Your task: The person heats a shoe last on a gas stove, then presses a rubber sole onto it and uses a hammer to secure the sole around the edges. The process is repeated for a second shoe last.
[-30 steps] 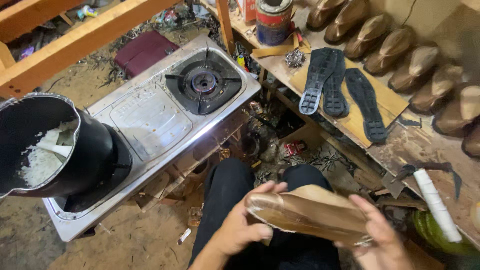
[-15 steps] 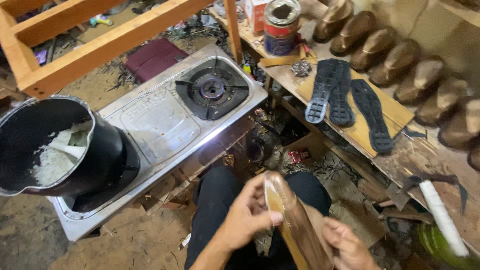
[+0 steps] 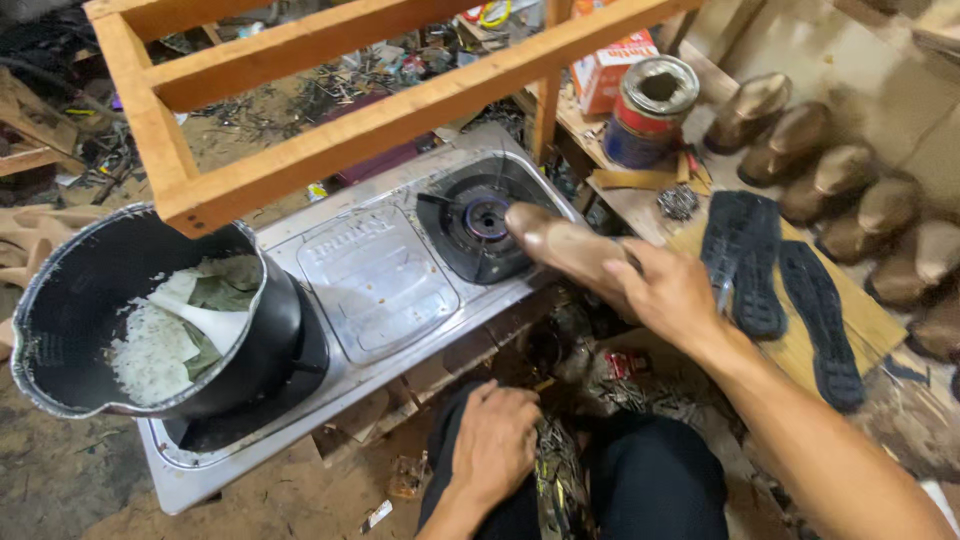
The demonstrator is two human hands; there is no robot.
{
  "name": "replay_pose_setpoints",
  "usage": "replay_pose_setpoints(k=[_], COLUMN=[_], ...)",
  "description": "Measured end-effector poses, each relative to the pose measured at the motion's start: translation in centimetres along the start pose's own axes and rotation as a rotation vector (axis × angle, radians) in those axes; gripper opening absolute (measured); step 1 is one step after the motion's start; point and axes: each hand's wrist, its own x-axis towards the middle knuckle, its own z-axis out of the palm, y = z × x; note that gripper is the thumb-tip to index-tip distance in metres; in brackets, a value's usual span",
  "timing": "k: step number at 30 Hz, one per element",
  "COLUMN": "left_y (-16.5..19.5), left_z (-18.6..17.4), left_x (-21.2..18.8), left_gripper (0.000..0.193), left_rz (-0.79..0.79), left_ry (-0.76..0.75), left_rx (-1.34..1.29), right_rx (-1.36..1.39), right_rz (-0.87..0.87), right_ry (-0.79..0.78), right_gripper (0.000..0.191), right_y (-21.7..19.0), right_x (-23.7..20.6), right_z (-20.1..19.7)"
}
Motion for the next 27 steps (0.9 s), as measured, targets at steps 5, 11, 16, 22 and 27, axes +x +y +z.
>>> replay_pose_setpoints(k=[5,11,16,22,27], left_y=[-1.7,-3.8,-5.2,-5.3,-4.6], left_z=[-0.2,-0.9,-0.7,0.0,-0.3], left_x=[2.3,4.9,5.3,5.1,4.7], left_gripper=[0.016,0.034,0.039,0.033,0.032], left_rz=[0.022,0.061,-0.019,-0.079,-0.054], left_ry=[0.14,0.274,0.205,0.129,0.169], left_rx=[-0.165,-0.241,-0.267,-0.269,-0.24], right_rx=[0.029,0.164,0.375,0.42,0.348], right_rz=[-0.347,-0.398,-0.37,-0.277,0.009], right_ry=[0.084,0.211,0.184,0.002,-0.222], right_gripper=[0.031,0.027,0.023,0.031,0.034], right_y=[-5.3,-12.6,-15.1,-14.7,-10.2], right_x=[11.1,18.8,21.8,23.0,19.8], right_z=[4.0,7.8,10.1,10.3,6.9])
